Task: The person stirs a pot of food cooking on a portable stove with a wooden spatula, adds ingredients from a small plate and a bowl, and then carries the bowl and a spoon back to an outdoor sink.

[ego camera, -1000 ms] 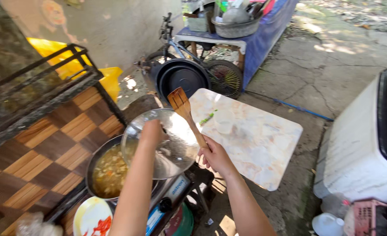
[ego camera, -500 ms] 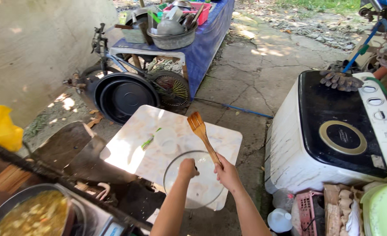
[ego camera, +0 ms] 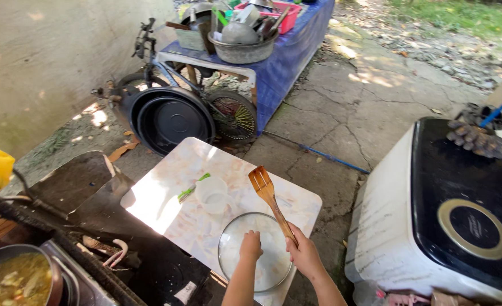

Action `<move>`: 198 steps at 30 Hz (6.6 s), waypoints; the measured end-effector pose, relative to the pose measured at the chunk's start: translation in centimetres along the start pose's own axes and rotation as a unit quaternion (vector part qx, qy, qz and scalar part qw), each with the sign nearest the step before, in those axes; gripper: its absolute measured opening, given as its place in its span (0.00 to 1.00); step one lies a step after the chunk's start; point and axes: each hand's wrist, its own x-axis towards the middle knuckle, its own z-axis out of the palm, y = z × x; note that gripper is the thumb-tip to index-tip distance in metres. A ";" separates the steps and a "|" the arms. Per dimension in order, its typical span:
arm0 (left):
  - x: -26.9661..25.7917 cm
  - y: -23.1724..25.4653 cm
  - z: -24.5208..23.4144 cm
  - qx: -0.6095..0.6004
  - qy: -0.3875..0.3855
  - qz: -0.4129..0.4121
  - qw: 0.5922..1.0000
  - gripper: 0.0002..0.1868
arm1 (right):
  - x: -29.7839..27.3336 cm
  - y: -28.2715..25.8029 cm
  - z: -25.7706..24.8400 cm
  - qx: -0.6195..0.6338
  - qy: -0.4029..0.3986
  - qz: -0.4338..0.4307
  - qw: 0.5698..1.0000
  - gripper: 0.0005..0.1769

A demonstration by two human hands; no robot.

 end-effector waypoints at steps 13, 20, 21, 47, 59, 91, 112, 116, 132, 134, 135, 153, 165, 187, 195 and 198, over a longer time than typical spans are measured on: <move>-15.1 -8.7 -13.9 -0.028 0.306 0.057 0.950 0.20 | -0.6 -14.5 14.0 -0.172 -0.180 -0.254 0.934 0.21; -39.0 -21.3 -31.2 0.216 0.469 -0.204 0.832 0.14 | -5.9 -25.2 28.5 -0.354 -0.164 -0.447 0.805 0.18; -42.3 -21.7 -32.1 0.182 0.462 -0.291 0.817 0.18 | -7.1 -26.2 30.3 -0.378 -0.177 -0.455 0.786 0.18; -52.8 -34.2 -27.8 0.027 0.282 -0.532 0.798 0.09 | -15.6 -25.9 50.6 -0.699 -0.135 -0.501 0.493 0.13; -52.6 -34.1 -27.3 0.036 0.290 -0.537 0.791 0.08 | -12.8 -19.8 60.1 -0.603 -0.025 -0.589 0.537 0.12; -53.5 -33.5 -26.8 0.063 0.301 -0.565 0.766 0.10 | -17.0 -31.6 52.1 -0.694 -0.260 -0.576 0.345 0.12; -53.5 -33.9 -26.5 0.051 0.299 -0.555 0.775 0.08 | -11.6 -36.9 51.5 -0.669 -0.100 -0.546 0.495 0.13; -53.6 -34.0 -26.2 0.048 0.302 -0.561 0.770 0.08 | -7.9 -36.0 55.5 -0.652 -0.062 -0.557 0.511 0.13; -53.6 -33.6 -26.5 0.073 0.279 -0.571 0.769 0.07 | -12.7 -34.6 64.9 -0.668 -0.172 -0.647 0.325 0.16; -53.7 -33.7 -26.5 0.074 0.276 -0.569 0.771 0.07 | -13.8 -35.5 64.0 -0.668 -0.169 -0.642 0.337 0.16; -53.7 -33.7 -26.6 0.076 0.277 -0.569 0.771 0.07 | -14.6 -35.9 63.6 -0.653 -0.149 -0.657 0.346 0.13; -53.5 -34.1 -26.4 0.053 0.288 -0.571 0.767 0.09 | -16.8 -31.2 55.5 -0.684 -0.093 -0.670 0.273 0.16; -53.7 -33.7 -26.9 0.018 0.300 -0.566 0.768 0.10 | -13.9 -32.2 51.6 -0.752 -0.225 -0.488 0.382 0.16; -53.9 -33.2 -27.3 0.029 0.280 -0.569 0.772 0.10 | -9.3 -24.8 53.0 -0.524 -0.250 -0.410 0.704 0.19; -53.9 -33.1 -27.5 0.015 0.288 -0.575 0.766 0.10 | -7.7 -30.3 50.4 -0.545 -0.245 -0.406 0.691 0.21; -53.9 -33.1 -27.6 0.015 0.273 -0.579 0.768 0.10 | -6.5 -31.7 50.8 -0.573 -0.235 -0.393 0.680 0.19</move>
